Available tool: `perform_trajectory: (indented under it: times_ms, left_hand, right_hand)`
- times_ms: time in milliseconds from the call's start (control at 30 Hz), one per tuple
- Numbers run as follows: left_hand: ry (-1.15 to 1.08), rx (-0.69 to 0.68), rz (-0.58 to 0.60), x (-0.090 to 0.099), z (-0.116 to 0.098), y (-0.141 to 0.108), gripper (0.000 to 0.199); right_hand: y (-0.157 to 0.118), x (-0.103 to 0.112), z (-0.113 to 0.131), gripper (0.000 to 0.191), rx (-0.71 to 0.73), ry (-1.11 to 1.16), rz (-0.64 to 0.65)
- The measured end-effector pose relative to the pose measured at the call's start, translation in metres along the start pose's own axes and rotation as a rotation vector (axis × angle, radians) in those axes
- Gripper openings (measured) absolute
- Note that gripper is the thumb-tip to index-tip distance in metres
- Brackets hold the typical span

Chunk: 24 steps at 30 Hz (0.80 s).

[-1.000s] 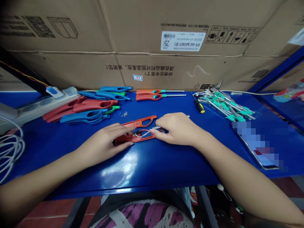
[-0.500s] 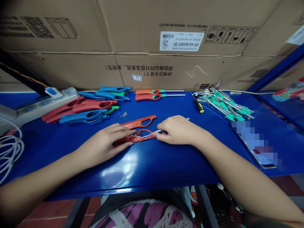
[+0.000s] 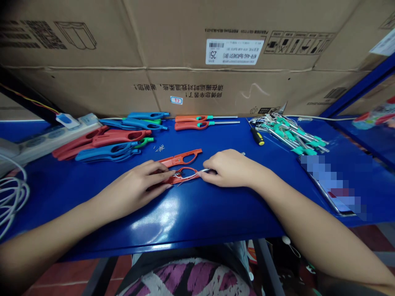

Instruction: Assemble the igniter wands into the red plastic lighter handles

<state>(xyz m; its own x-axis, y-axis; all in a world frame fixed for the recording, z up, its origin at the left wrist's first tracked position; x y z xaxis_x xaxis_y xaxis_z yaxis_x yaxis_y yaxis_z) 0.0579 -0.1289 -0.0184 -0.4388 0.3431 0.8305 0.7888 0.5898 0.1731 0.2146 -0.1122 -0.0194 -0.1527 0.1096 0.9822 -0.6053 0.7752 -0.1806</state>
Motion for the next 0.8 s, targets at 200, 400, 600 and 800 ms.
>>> perform_trajectory:
  times_ms: [200, 400, 600, 800]
  left_hand:
    - [-0.034, -0.013, -0.022, 0.001, 0.002, 0.0, 0.025]
    - [-0.083, 0.005, -0.044, 0.002, 0.004, 0.0, 0.024]
    - [-0.099, 0.018, -0.049, 0.003, 0.004, 0.001, 0.026]
    - [-0.065, 0.029, -0.015, 0.0, 0.004, 0.001, 0.027]
  right_hand:
    - [0.001, 0.002, 0.001, 0.038, 0.024, 0.013, -0.039]
    - [0.001, 0.005, 0.004, 0.04, 0.049, 0.004, -0.064]
    - [-0.001, 0.01, 0.003, 0.041, 0.063, 0.003, -0.101]
    - [-0.007, 0.022, 0.007, 0.042, 0.087, 0.007, -0.266]
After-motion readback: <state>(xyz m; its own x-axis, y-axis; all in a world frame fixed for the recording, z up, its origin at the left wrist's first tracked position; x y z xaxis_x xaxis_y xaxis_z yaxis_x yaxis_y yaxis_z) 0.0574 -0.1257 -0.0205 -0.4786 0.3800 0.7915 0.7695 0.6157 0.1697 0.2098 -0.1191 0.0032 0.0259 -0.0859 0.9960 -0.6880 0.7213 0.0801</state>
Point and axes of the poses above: each hand's wrist, its own y-axis towards the middle knuckle, its own x-axis out of the back of the hand, z = x × y, the point moved 9 cm from there along y, towards the middle knuckle, and after that the axes turned 13 degrees about -y, right-handed, at the moved point
